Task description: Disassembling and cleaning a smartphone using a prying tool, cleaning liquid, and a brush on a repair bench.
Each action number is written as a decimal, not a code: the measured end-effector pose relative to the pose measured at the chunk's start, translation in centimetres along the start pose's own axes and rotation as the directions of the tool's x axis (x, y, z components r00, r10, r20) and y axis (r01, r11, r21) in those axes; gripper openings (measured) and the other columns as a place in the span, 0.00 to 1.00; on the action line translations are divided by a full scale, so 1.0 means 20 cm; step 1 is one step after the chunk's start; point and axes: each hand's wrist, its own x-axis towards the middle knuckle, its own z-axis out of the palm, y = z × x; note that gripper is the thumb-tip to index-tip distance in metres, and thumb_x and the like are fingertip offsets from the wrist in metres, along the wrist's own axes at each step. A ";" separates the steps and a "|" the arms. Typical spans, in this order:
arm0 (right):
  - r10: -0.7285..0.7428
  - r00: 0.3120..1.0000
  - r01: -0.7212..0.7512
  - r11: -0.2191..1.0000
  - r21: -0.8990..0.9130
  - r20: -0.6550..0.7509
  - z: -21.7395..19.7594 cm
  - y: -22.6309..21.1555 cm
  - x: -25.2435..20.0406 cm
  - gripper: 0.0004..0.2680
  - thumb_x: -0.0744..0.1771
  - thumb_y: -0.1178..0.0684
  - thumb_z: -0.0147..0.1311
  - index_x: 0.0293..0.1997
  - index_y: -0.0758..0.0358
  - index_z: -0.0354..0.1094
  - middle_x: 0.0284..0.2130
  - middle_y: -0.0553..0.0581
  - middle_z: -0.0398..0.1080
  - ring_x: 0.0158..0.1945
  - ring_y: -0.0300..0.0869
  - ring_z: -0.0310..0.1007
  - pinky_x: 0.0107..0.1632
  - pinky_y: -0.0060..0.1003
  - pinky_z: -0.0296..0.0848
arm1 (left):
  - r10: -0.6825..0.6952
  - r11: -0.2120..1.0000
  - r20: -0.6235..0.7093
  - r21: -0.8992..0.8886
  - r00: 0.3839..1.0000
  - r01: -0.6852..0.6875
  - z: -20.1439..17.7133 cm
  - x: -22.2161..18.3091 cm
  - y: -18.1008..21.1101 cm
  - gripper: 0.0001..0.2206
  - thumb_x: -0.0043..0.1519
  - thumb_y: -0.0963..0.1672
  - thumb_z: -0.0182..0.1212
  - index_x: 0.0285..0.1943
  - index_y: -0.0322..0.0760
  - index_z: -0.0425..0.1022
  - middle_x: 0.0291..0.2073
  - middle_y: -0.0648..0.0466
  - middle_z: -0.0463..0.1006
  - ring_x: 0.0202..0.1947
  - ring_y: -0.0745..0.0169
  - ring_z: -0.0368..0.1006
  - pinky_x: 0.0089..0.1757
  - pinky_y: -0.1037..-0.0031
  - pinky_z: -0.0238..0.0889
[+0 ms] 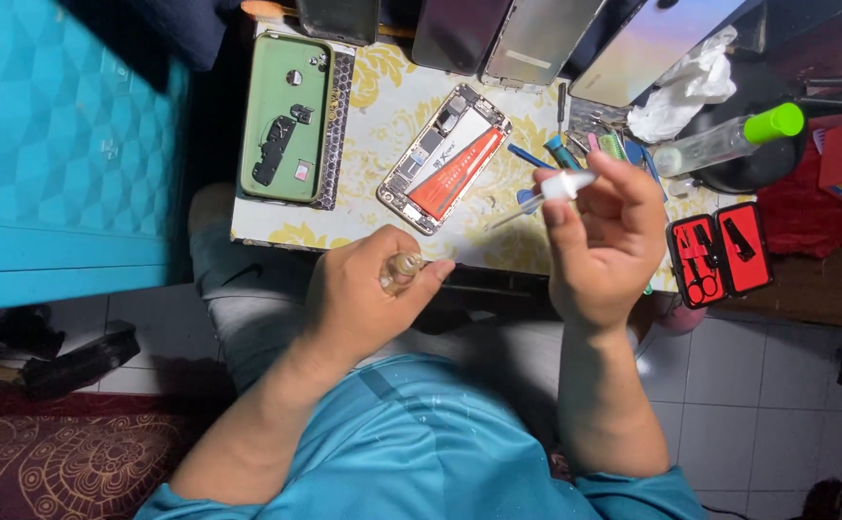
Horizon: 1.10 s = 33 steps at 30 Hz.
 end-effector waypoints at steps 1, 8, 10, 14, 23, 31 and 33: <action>-0.035 0.999 0.034 0.997 -0.063 -0.009 -0.03 0.02 0.03 0.16 0.70 0.62 0.61 0.63 0.74 0.60 0.44 0.74 0.75 0.48 0.51 0.79 0.53 0.41 0.77 | 0.023 1.000 -0.035 0.010 0.999 -0.023 -0.01 0.01 -0.02 0.14 0.56 0.45 0.74 0.26 0.37 0.71 0.09 0.48 0.67 0.13 0.51 0.70 0.21 0.72 0.61; -0.161 0.982 0.187 0.912 -0.366 0.102 -0.29 0.28 -0.01 0.15 0.70 0.63 0.64 0.61 0.79 0.63 0.41 0.76 0.75 0.44 0.62 0.81 0.48 0.50 0.76 | 0.075 0.997 -0.080 -0.017 0.994 -0.077 -0.05 0.04 -0.07 0.14 0.58 0.44 0.73 0.26 0.38 0.70 0.09 0.51 0.66 0.12 0.56 0.66 0.21 0.75 0.59; -0.210 0.968 0.249 0.845 -0.474 0.135 -0.25 0.27 -0.01 0.13 0.70 0.58 0.65 0.56 0.77 0.68 0.37 0.70 0.79 0.41 0.59 0.83 0.46 0.44 0.77 | 0.103 0.993 -0.093 -0.048 0.990 -0.108 -0.01 0.04 -0.12 0.14 0.58 0.44 0.73 0.26 0.38 0.70 0.09 0.50 0.65 0.12 0.57 0.66 0.20 0.75 0.59; -0.227 0.969 0.246 0.843 -0.478 0.099 -0.24 0.31 0.00 0.13 0.69 0.58 0.67 0.55 0.76 0.69 0.37 0.69 0.80 0.39 0.58 0.83 0.46 0.45 0.78 | 0.130 0.990 -0.107 -0.039 0.986 -0.134 0.02 0.05 -0.14 0.15 0.59 0.45 0.73 0.25 0.38 0.70 0.08 0.51 0.65 0.11 0.56 0.65 0.19 0.75 0.58; -0.222 0.965 0.263 0.839 -0.477 0.141 -0.21 0.32 0.02 0.12 0.69 0.58 0.68 0.54 0.74 0.71 0.38 0.67 0.79 0.40 0.60 0.83 0.47 0.48 0.78 | 0.151 0.987 -0.104 -0.044 0.983 -0.156 0.02 0.07 -0.13 0.15 0.59 0.43 0.72 0.25 0.35 0.70 0.08 0.48 0.64 0.10 0.57 0.65 0.18 0.76 0.57; -0.248 0.959 0.284 0.838 -0.467 0.138 -0.23 0.35 0.01 0.14 0.68 0.57 0.68 0.56 0.75 0.69 0.37 0.68 0.79 0.40 0.60 0.83 0.45 0.48 0.78 | 0.127 0.991 -0.103 -0.039 0.987 -0.131 0.03 0.07 -0.13 0.15 0.59 0.44 0.73 0.24 0.36 0.70 0.08 0.50 0.65 0.10 0.57 0.66 0.18 0.76 0.58; -0.253 0.963 0.270 0.891 -0.364 0.094 -0.21 0.31 0.01 0.16 0.68 0.61 0.67 0.59 0.75 0.66 0.39 0.71 0.77 0.43 0.61 0.82 0.47 0.49 0.78 | 0.133 0.991 -0.099 -0.011 0.986 -0.135 0.05 0.06 -0.11 0.15 0.57 0.43 0.73 0.24 0.36 0.70 0.09 0.48 0.65 0.11 0.54 0.67 0.19 0.74 0.59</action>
